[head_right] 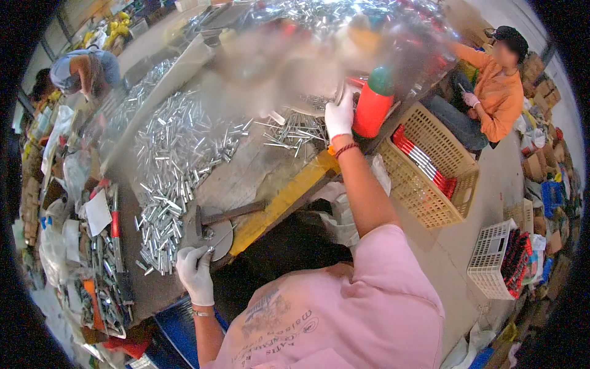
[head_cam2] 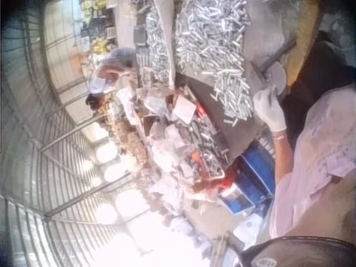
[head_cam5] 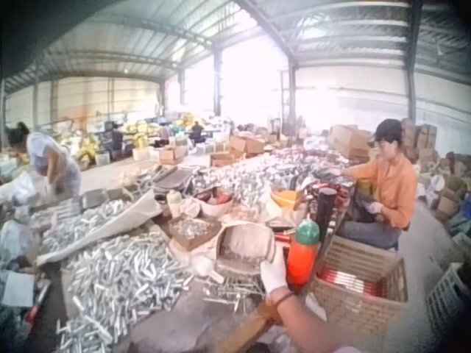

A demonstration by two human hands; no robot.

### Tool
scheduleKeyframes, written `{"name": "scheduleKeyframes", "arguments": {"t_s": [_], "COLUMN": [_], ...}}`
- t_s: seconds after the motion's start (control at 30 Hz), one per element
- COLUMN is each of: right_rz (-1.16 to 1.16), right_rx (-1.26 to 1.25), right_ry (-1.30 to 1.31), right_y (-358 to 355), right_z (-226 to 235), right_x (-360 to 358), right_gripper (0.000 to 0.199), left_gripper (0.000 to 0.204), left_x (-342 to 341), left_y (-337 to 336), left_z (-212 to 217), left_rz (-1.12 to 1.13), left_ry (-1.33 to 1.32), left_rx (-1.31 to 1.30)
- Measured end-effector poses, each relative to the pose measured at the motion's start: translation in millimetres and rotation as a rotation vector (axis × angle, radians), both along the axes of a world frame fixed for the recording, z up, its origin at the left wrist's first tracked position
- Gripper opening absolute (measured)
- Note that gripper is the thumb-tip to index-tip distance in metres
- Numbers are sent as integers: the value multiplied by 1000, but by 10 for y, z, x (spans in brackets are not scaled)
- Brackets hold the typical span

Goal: Assembling small metal pins or components using a hammer and a metal jig on a workbench.

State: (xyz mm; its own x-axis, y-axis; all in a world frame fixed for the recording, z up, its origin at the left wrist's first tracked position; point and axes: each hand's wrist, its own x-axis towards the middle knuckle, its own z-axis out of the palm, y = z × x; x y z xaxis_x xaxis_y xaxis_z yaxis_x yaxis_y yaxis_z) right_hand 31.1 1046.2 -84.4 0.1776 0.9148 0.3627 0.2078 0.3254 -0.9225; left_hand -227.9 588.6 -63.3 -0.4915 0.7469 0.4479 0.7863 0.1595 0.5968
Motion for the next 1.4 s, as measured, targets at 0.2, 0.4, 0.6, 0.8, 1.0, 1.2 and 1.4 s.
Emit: {"name": "scheduleKeyframes", "arguments": {"t_s": [0.2,0.4,0.6,0.8,1.0,1.2,1.4], "right_rz": [-140,4,57,270,247,259,230], "right_rx": [-284,-192,71,47,286,431,570], "right_ry": [-326,-91,-428,-539,-691,-711,-691], "right_y": [420,456,422,-272,-872,-1112,-1422], "right_z": [111,293,614,667,739,857,652], "right_x": [64,-102,-181,-567,-861,-867,-838], "right_gripper": [51,47,54,61,62,64,69], "left_gripper": [19,19,19,19,17,16,16], "left_x": [-4,-11,12,-25,-17,-16,-23], "left_y": [16,-13,-8,-65,-29,-36,-43], "left_z": [-25,-17,14,-30,-15,-15,-20], "left_rz": [-12,9,17,23,15,16,7], "left_ry": [-13,-12,-6,15,-4,11,20], "left_rx": [6,16,18,18,10,32,34]}}
